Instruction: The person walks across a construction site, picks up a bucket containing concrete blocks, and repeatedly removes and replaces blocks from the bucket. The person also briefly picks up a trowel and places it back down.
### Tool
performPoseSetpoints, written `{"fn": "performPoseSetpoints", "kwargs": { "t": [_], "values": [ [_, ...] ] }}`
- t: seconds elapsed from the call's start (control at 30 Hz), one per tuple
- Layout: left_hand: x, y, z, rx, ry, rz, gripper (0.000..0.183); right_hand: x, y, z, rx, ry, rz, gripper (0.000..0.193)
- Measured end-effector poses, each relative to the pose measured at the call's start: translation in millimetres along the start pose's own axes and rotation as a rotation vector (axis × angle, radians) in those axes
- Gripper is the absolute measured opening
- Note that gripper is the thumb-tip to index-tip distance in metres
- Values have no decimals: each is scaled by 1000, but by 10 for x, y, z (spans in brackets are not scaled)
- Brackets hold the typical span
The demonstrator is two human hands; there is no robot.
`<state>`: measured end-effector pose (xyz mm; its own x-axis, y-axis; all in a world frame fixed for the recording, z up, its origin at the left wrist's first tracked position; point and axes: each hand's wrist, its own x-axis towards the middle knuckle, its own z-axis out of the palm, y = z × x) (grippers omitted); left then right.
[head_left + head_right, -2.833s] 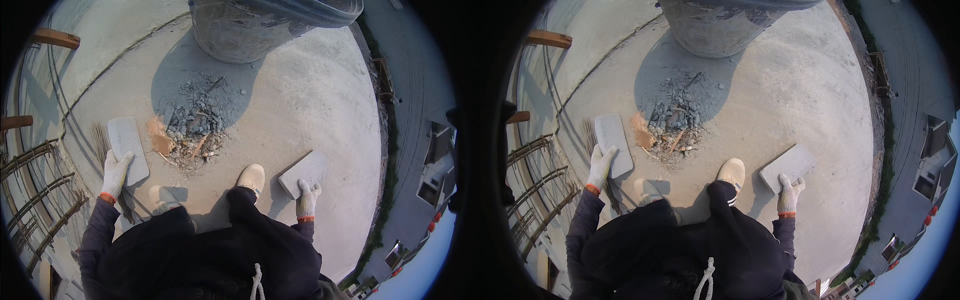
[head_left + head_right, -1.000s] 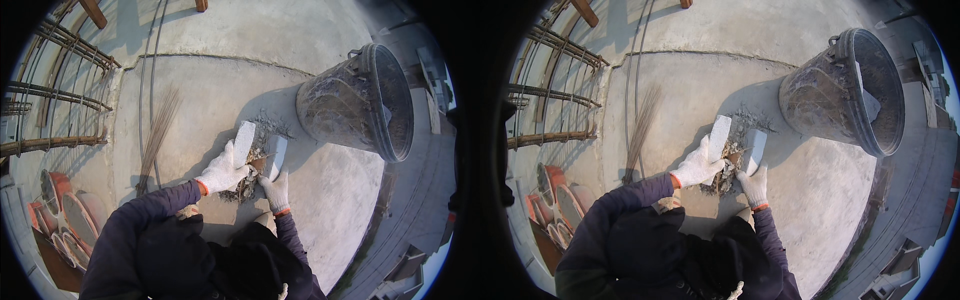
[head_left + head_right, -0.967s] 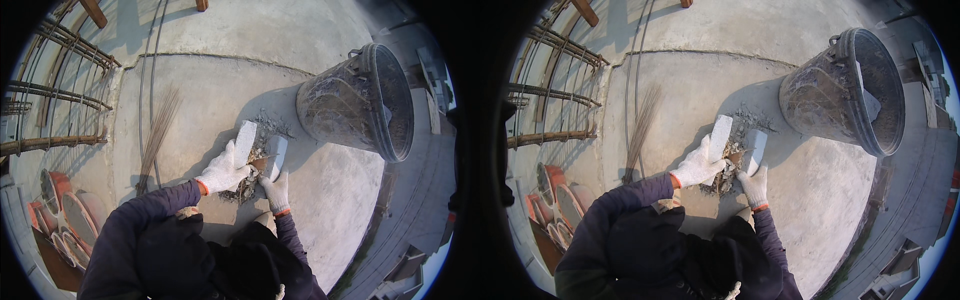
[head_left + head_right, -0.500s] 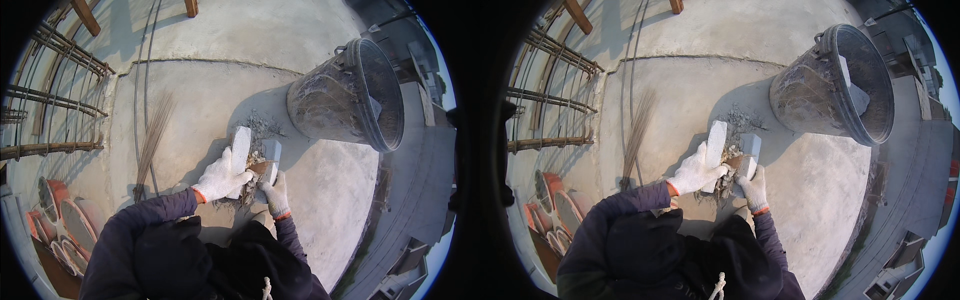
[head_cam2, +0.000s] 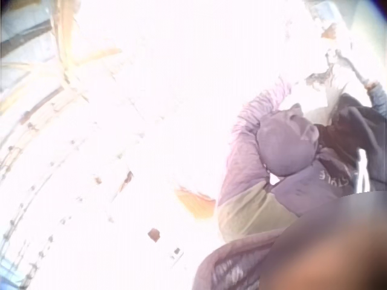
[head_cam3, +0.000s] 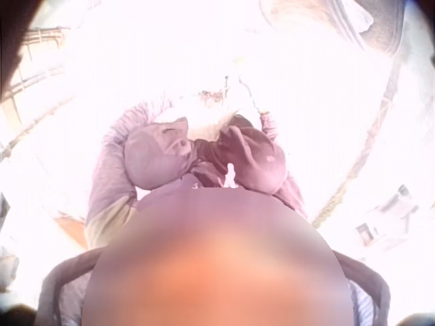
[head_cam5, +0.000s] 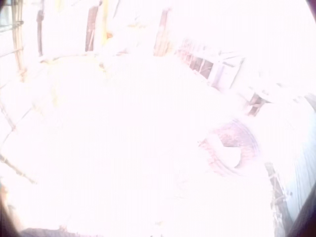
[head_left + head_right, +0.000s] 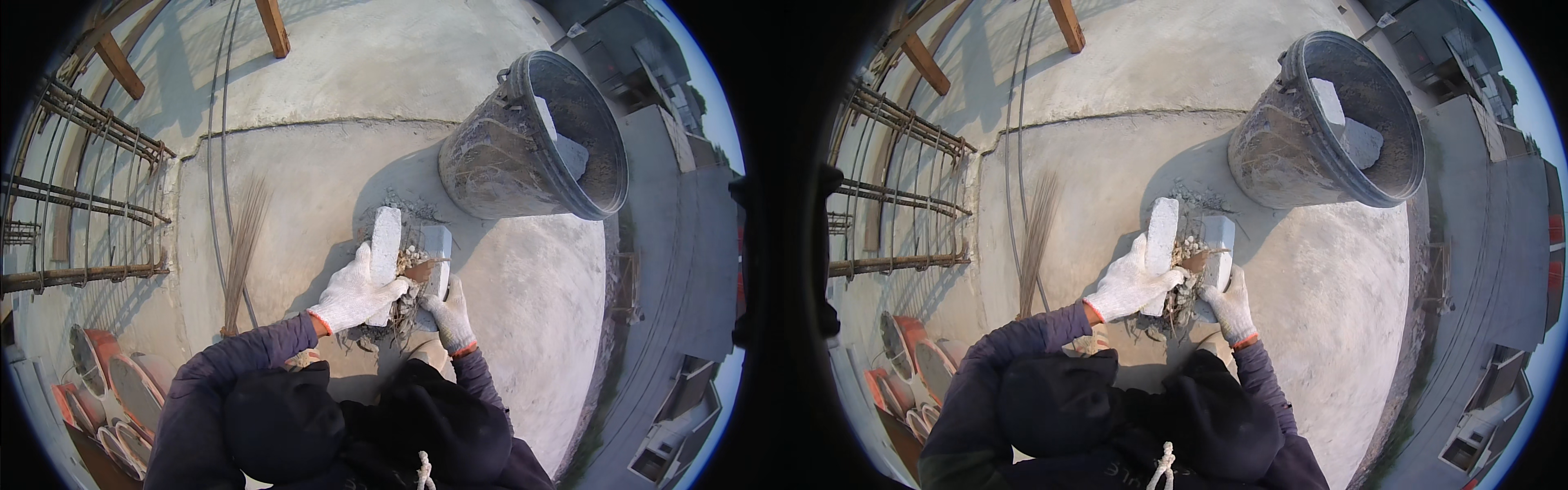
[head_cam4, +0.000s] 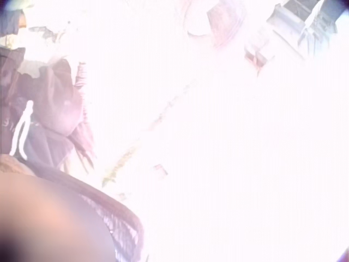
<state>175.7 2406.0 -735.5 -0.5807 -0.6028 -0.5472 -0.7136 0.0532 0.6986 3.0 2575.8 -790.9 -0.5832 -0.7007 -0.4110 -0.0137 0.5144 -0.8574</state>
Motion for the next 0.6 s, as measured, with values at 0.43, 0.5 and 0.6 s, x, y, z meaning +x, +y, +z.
{"fn": "performPoseSetpoints", "kwargs": {
  "t": [0.43,0.5,0.6],
  "values": [
    [-139,-65,-96,-171,41,139,86,5,-90,-18,-34,-27,-44,68],
    [-145,-85,-96,-199,48,132,84,20,-96,4,-47,-29,-55,70],
    [-148,-138,-78,-241,55,136,80,24,-81,30,-76,-27,-69,72]
  ]
}}
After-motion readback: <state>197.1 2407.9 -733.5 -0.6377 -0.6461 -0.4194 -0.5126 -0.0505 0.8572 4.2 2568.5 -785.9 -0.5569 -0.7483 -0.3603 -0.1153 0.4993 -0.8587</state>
